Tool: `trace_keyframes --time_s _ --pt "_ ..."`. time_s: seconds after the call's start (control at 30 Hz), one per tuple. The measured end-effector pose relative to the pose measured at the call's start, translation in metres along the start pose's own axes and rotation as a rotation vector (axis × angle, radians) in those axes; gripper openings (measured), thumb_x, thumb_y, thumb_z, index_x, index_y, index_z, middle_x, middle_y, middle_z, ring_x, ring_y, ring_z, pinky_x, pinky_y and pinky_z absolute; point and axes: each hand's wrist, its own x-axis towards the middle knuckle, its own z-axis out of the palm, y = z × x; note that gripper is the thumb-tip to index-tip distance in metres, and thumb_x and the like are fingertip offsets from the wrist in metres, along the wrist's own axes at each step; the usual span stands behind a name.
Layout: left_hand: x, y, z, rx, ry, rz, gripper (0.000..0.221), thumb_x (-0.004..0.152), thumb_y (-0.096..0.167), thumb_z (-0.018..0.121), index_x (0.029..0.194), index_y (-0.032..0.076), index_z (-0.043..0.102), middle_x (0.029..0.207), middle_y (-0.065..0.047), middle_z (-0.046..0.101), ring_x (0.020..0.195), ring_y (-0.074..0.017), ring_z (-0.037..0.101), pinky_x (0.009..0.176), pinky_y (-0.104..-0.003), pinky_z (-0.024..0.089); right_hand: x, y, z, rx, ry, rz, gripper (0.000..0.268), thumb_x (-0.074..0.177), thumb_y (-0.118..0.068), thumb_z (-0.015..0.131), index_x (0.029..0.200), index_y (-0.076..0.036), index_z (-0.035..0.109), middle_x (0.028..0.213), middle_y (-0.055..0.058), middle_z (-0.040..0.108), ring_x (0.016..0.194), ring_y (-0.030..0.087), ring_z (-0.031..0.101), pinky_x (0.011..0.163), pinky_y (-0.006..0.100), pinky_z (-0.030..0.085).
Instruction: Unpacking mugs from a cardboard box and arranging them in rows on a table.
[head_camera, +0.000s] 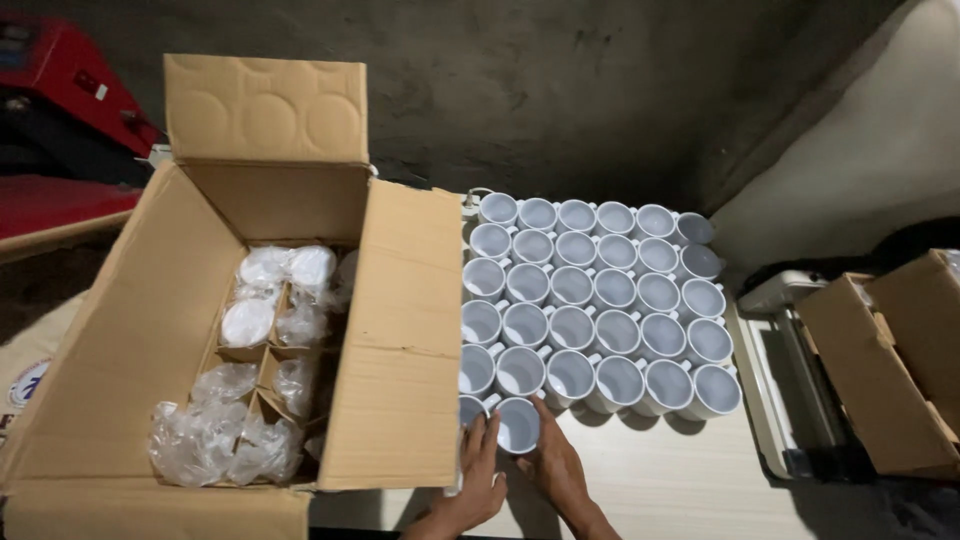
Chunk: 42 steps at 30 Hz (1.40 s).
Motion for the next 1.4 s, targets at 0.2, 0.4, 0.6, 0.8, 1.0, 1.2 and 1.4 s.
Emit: trace_keyframes --time_s 0.2,0.4,0.6,0.8,1.0,1.2,1.4 --pt "-0.073 -0.006 0.035 -0.045 -0.026 -0.062 0.080 0.079 0.019 0.074 0.143 0.001 0.029 0.137 -0.028 0.039 0.126 -0.0464 0.039 0.103 -0.056 0.030 -0.009 0.014 0.009 0.059 0.064 0.079 0.105 0.065 0.001 0.084 0.155 -0.013 0.032 0.142 0.013 0.055 0.115 0.029 0.064 0.091 0.037 0.054" --pt "-0.069 0.049 -0.141 -0.110 0.005 -0.174 0.052 0.083 0.027 0.071 0.126 0.008 0.049 0.116 -0.019 0.056 0.106 -0.0371 0.055 0.088 -0.049 0.042 0.002 0.005 -0.026 0.089 0.339 -0.108 0.059 0.076 -0.004 0.079 0.131 -0.004 0.057 0.116 0.012 0.069 0.100 0.021 0.068 0.085 0.034 0.055" --pt "-0.001 0.008 -0.352 -0.185 0.002 -0.240 0.029 0.086 0.035 0.068 0.108 0.015 0.069 0.094 -0.010 0.073 0.087 -0.0276 0.071 0.074 -0.042 0.055 0.071 -0.226 -0.090 0.071 0.282 -0.263 0.023 0.088 -0.005 0.071 0.111 -0.003 0.070 0.101 0.008 0.078 0.092 0.016 0.074 0.081 0.030 0.057" --pt "0.091 -0.181 -0.399 -0.061 0.511 -0.063 0.021 0.093 0.030 0.066 0.100 0.013 0.074 0.091 -0.013 0.076 0.086 -0.0311 0.074 0.074 -0.043 0.057 0.190 -0.356 0.034 -0.143 -0.188 -0.665 0.022 0.086 -0.008 0.071 0.108 -0.007 0.071 0.100 0.014 0.074 0.092 0.034 0.071 0.080 0.041 0.056" --pt "0.095 -0.243 -0.415 -0.210 0.723 -0.108 0.019 0.092 0.024 0.070 0.101 0.008 0.074 0.093 -0.011 0.077 0.088 -0.0258 0.076 0.077 -0.038 0.057 0.309 -0.334 0.255 -0.601 -0.586 -0.627 0.037 0.095 -0.037 0.066 0.115 -0.007 0.071 0.101 0.022 0.074 0.094 0.041 0.071 0.084 0.050 0.057" --pt "0.103 -0.236 -0.421 -0.404 0.797 -0.094 0.017 0.093 0.022 0.068 0.099 0.007 0.073 0.092 -0.009 0.077 0.087 -0.0218 0.077 0.077 -0.034 0.058 0.294 -0.346 0.323 -0.673 -0.413 -0.285 0.049 0.092 -0.046 0.062 0.132 -0.018 0.065 0.131 0.018 0.064 0.115 0.039 0.063 0.094 0.052 0.052" --pt "0.109 -0.222 -0.432 -0.480 0.815 -0.199 0.019 0.093 0.024 0.067 0.099 0.008 0.074 0.089 -0.009 0.077 0.081 -0.0210 0.075 0.073 -0.034 0.058 0.330 -0.272 0.415 -0.845 0.048 -0.434 0.050 0.100 -0.037 0.048 0.148 -0.023 0.051 0.145 0.006 0.058 0.132 0.028 0.053 0.110 0.044 0.042"
